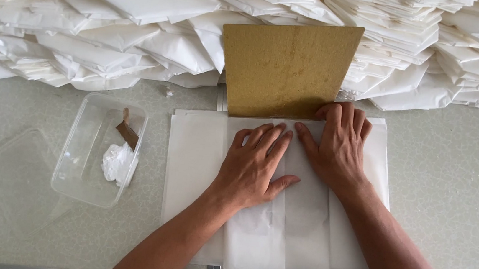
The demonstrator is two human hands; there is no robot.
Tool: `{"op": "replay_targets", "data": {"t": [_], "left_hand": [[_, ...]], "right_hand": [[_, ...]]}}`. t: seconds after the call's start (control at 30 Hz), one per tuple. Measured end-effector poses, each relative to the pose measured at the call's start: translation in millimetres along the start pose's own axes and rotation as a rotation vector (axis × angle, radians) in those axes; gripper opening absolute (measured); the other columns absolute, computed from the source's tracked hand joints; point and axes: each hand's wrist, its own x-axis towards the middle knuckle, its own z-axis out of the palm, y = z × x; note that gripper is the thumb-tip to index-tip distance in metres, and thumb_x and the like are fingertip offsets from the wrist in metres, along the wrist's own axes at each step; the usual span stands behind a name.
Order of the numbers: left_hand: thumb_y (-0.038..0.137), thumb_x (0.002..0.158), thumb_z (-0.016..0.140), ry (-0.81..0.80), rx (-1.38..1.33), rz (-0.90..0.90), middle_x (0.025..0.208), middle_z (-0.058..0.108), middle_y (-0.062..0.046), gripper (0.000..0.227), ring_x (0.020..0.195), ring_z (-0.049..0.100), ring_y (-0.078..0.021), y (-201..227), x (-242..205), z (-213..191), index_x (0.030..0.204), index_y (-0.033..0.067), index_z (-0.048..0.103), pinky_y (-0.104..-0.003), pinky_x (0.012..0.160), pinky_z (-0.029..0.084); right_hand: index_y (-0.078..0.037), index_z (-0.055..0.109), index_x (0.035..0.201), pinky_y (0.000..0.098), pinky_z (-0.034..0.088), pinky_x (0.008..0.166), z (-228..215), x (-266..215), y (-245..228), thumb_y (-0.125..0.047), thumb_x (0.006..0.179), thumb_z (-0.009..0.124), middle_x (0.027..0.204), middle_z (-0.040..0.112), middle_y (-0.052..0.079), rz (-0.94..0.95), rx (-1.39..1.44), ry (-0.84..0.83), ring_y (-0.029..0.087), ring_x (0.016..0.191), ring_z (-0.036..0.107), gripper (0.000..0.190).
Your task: The person applies white paste to the edge of a cardboard flap using a small wooden stick, then folds white paper over the flap and presses it down. The cardboard is flipped and the paper is folded and pressed on the other side to complete the wrapping.
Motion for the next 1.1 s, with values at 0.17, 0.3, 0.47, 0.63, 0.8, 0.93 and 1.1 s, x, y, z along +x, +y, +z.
{"op": "replay_targets", "data": {"t": [0.17,0.3,0.47,0.63,0.8,0.93,1.1], "left_hand": [[0.05,0.095,0.058,0.379,-0.049,-0.033,0.114,0.063,-0.007,0.047,0.105,0.063,-0.0256,-33,-4,8,0.121,0.0131,0.069,-0.043,0.084,0.05],[0.04,0.094,0.068,0.537,-0.065,-0.151,0.106,0.066,-0.008,0.037,0.097,0.066,-0.0273,-62,-11,1,0.116,0.011,0.071,-0.042,0.081,0.053],[0.026,0.089,0.077,0.554,-0.175,-0.277,0.121,0.065,-0.017,0.062,0.105,0.068,-0.0354,-60,-11,-18,0.138,-0.0008,0.05,-0.048,0.088,0.053],[0.03,0.104,0.055,0.513,-0.312,-0.268,0.12,0.07,-0.022,0.06,0.108,0.07,-0.039,-64,-14,-26,0.149,-0.0064,0.041,-0.051,0.092,0.052],[0.04,0.11,0.03,0.567,-0.366,-0.196,0.083,0.077,-0.006,0.058,0.077,0.073,-0.0268,-76,-19,-29,0.134,-0.0005,0.064,-0.037,0.083,0.049],[0.033,0.108,0.03,0.524,-0.499,-0.255,0.075,0.077,0.007,0.051,0.074,0.075,-0.0145,-90,-25,-12,0.118,0.0127,0.076,-0.026,0.083,0.048],[0.039,0.098,0.067,0.345,-0.24,-0.268,0.096,0.076,0.001,0.027,0.093,0.073,-0.0222,-84,-17,-21,0.114,0.0183,0.073,-0.037,0.082,0.053]], "right_hand": [[-0.01,0.046,0.117,0.0442,0.032,0.103,11,-1,21,-0.05,0.088,0.079,0.114,0.052,0.01,-0.037,0.074,0.113,0.03,0.115,0.051,0.059],[0.0,0.031,0.144,0.0505,0.031,0.104,-17,2,0,-0.026,0.102,0.068,0.114,0.066,0.018,-0.029,0.195,0.149,0.036,0.114,0.06,0.062],[0.002,0.048,0.143,0.0497,0.032,0.102,-23,4,0,-0.021,0.1,0.068,0.112,0.072,0.019,-0.072,0.101,0.12,0.036,0.114,0.061,0.053],[-0.004,0.061,0.129,0.0479,0.037,0.099,-9,6,28,-0.008,0.09,0.073,0.103,0.074,0.012,-0.097,0.168,0.207,0.033,0.109,0.063,0.04],[-0.032,0.072,0.092,0.0366,0.03,0.104,-16,9,37,-0.015,0.098,0.056,0.103,0.068,-0.014,-0.015,0.248,0.151,0.014,0.115,0.058,0.024],[-0.022,0.077,0.103,0.0379,0.042,0.09,-20,10,27,-0.016,0.1,0.063,0.091,0.069,-0.003,-0.024,0.23,0.175,0.022,0.099,0.066,0.016],[-0.021,0.079,0.109,0.0421,0.044,0.09,-28,3,17,-0.047,0.106,0.068,0.091,0.066,0.001,0.006,-0.084,0.104,0.026,0.099,0.064,0.028]]}}
